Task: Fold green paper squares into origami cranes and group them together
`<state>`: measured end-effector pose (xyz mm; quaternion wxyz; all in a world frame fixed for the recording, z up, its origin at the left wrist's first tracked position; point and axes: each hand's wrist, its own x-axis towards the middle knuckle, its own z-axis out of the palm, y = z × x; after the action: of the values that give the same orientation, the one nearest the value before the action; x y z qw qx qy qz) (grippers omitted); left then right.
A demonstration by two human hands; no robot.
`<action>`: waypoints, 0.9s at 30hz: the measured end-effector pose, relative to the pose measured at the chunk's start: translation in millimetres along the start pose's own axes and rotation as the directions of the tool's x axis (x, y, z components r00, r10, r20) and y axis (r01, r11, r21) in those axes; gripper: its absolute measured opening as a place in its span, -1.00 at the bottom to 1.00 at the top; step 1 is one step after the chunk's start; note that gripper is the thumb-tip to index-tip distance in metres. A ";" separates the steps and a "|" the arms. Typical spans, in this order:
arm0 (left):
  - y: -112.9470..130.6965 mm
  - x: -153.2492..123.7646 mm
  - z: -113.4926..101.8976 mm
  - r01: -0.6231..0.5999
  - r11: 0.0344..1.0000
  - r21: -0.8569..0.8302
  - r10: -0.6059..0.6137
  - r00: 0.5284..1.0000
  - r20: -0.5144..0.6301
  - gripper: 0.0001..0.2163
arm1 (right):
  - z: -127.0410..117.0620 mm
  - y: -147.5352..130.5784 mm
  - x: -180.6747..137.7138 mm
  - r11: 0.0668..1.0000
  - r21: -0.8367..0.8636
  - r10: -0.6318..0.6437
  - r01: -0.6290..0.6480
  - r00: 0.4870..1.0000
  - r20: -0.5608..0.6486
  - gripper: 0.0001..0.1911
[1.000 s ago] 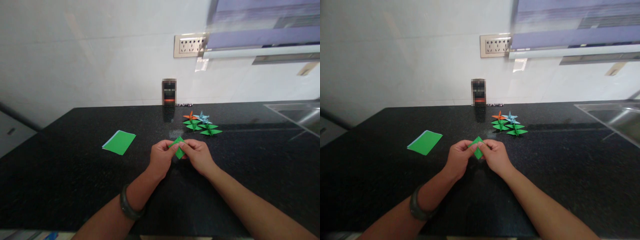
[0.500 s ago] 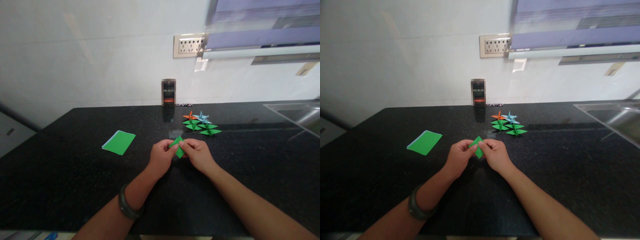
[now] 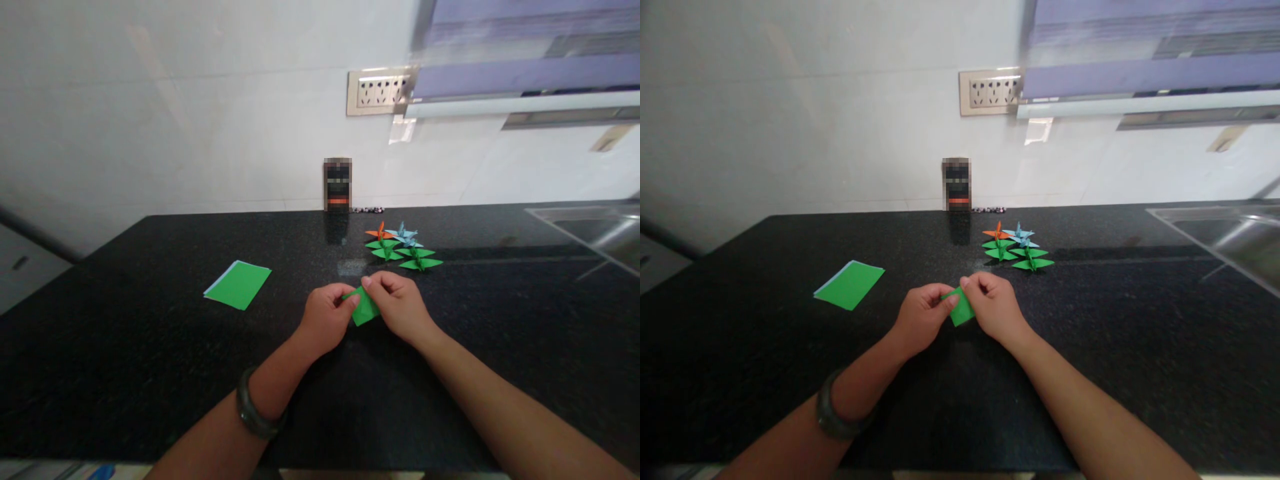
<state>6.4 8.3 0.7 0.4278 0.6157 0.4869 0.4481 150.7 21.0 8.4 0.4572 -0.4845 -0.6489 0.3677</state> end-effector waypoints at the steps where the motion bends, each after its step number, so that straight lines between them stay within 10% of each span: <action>1: -0.4 0.0 0.2 0.002 1.000 -0.016 -0.002 1.000 0.007 -0.84 | -0.9 -0.5 -0.1 1.000 -0.025 0.008 -0.009 1.000 -0.013 -0.65; 7: -1.5 4.9 -0.4 0.116 0.958 -0.262 -0.159 0.976 -0.148 -0.83 | -3.2 0.2 0.9 0.992 -0.117 -0.070 0.051 0.985 -0.161 -0.72; 14: 5.7 6.3 0.3 0.168 0.856 -0.489 -0.263 0.956 -0.133 -0.83 | 2.1 1.8 -3.0 0.886 -0.333 -0.324 0.323 0.944 0.056 -0.82; 27: 3.8 6.5 -4.2 0.157 0.907 -0.390 -0.210 0.973 -0.099 -0.79 | 1.4 1.1 -4.2 0.888 -0.246 -0.374 0.388 0.922 0.103 -0.82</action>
<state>4.0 14.4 6.3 0.5444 0.4400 0.4752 0.5331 150.1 17.3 6.0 0.4353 -0.3940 -0.7858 0.1946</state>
